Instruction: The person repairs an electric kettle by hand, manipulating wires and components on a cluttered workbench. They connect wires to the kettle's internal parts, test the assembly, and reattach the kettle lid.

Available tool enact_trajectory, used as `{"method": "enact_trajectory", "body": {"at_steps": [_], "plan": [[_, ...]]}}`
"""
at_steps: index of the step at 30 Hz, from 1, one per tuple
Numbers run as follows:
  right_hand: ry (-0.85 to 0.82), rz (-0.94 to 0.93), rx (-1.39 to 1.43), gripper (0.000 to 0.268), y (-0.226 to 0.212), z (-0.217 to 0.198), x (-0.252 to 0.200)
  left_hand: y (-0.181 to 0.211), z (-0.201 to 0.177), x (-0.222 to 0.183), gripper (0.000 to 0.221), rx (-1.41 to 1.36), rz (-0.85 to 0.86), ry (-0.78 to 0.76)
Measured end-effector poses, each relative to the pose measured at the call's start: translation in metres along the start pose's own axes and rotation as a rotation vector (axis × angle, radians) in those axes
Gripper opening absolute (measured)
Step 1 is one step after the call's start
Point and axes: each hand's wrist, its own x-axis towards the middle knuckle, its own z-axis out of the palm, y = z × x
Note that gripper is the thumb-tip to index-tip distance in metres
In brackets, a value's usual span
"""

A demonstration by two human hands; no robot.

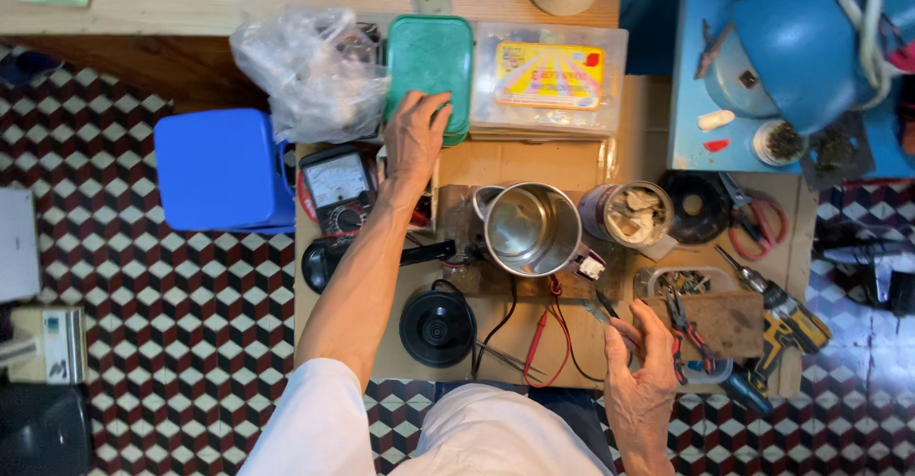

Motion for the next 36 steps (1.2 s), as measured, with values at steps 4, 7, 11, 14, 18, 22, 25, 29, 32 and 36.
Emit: {"method": "enact_trajectory", "body": {"at_steps": [4,7,11,14,18,22,25,29,32,36], "plan": [[0.068,-0.088,-0.032,0.044,-0.003,-0.005,0.001,0.001,-0.003,0.010,0.017,0.055,0.127,-0.039],[0.124,-0.163,-0.046,0.044,0.001,-0.013,-0.005,-0.010,-0.006,0.009,0.009,0.111,0.193,-0.123],[0.146,-0.155,-0.009,0.045,0.004,-0.020,-0.013,-0.020,-0.011,0.011,0.006,0.118,0.226,-0.153],[0.168,-0.177,0.050,0.042,-0.002,-0.035,-0.016,0.010,-0.031,0.022,0.005,-0.001,0.168,-0.043],[0.200,-0.196,0.099,0.031,-0.007,-0.054,-0.019,0.092,-0.076,0.018,0.007,-0.411,-0.188,-0.049],[0.123,-0.186,0.162,0.019,-0.009,-0.078,-0.022,0.200,-0.098,-0.050,0.009,-0.520,-0.157,-0.213],[0.054,-0.156,0.326,0.021,-0.006,-0.099,-0.029,0.281,-0.080,-0.117,0.022,-0.586,-0.154,-0.464],[0.046,-0.088,0.526,0.023,0.018,-0.131,-0.048,0.358,-0.050,-0.185,0.027,-0.600,-0.086,-0.648],[0.153,-0.058,0.691,0.021,0.047,-0.153,-0.060,0.396,-0.034,-0.219,0.030,-0.615,-0.024,-0.691],[0.212,-0.006,0.798,0.018,0.090,-0.178,-0.073,0.431,-0.021,-0.252,0.030,-0.618,-0.066,-0.751]]}}
